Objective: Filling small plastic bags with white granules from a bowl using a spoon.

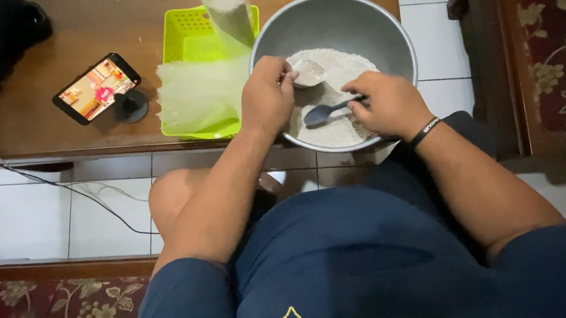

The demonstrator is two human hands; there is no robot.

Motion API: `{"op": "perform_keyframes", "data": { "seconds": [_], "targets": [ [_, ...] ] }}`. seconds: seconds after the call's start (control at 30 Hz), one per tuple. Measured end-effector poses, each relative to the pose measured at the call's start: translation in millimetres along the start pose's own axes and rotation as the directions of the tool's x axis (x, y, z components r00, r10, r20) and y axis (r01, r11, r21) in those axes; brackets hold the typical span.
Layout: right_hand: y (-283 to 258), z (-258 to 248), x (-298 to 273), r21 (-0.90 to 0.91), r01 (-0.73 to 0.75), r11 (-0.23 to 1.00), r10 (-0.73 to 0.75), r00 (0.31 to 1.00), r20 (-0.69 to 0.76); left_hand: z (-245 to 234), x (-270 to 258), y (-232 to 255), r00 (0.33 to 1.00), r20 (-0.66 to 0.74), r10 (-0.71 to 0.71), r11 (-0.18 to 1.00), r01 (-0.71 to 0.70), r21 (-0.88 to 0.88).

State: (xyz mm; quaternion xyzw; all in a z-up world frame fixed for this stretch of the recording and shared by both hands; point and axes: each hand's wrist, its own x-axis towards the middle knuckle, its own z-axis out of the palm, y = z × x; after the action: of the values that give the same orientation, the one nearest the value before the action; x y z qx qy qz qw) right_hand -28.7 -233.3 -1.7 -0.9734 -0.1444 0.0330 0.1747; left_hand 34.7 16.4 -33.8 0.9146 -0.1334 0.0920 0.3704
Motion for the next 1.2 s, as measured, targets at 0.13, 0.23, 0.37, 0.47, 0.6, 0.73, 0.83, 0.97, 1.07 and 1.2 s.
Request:
{"op": "perform_keyframes", "data": {
  "seconds": [0.13, 0.23, 0.37, 0.47, 0.6, 0.73, 0.83, 0.97, 1.07, 1.2],
  "targets": [
    [-16, -10, -11, 0.006, -0.026, 1.000, 0.026, 0.995, 0.093, 0, 9, -7, 0.996, -0.073, -0.052, 0.998, 0.049, -0.047],
    [-19, -8, -22, -0.011, -0.057, 0.998, 0.058, 0.980, 0.189, -2, 13, -5, 0.993, -0.061, -0.102, 0.994, 0.099, -0.048],
    [-15, -2, -28, 0.008, -0.062, 0.998, 0.059, 0.979, 0.197, -2, 15, 5, 0.997, 0.002, -0.075, 0.995, 0.075, -0.064],
    [-10, 8, -28, 0.048, -0.061, 0.997, 0.052, 0.985, 0.163, 11, 10, -5, 0.999, -0.030, 0.035, 0.998, -0.037, -0.050],
    [2, 19, -25, 0.037, -0.041, 0.998, 0.036, 0.991, 0.132, 11, 7, 2, 0.980, -0.063, 0.189, 0.982, -0.190, -0.018],
    [8, 18, -22, -0.007, -0.054, 0.998, 0.055, 0.989, 0.136, 32, 7, -10, 0.958, -0.070, 0.278, 0.957, -0.270, 0.111],
    [2, 12, -26, 0.045, -0.069, 0.997, 0.062, 0.987, 0.148, 31, 4, -7, 0.959, -0.047, 0.279, 0.948, -0.268, 0.173],
    [-1, 18, -26, 0.050, -0.047, 0.998, 0.041, 0.992, 0.116, 32, 2, -18, 0.944, -0.023, 0.328, 0.925, -0.316, 0.212],
    [2, 22, -24, 0.047, -0.081, 0.996, 0.075, 0.991, 0.112, 29, 4, -16, 0.926, -0.040, 0.375, 0.912, -0.362, 0.191],
    [2, 27, -24, 0.032, -0.123, 0.992, 0.119, 0.988, 0.101, 26, 3, -19, 0.908, -0.032, 0.417, 0.899, -0.407, 0.162]
  ]
}}
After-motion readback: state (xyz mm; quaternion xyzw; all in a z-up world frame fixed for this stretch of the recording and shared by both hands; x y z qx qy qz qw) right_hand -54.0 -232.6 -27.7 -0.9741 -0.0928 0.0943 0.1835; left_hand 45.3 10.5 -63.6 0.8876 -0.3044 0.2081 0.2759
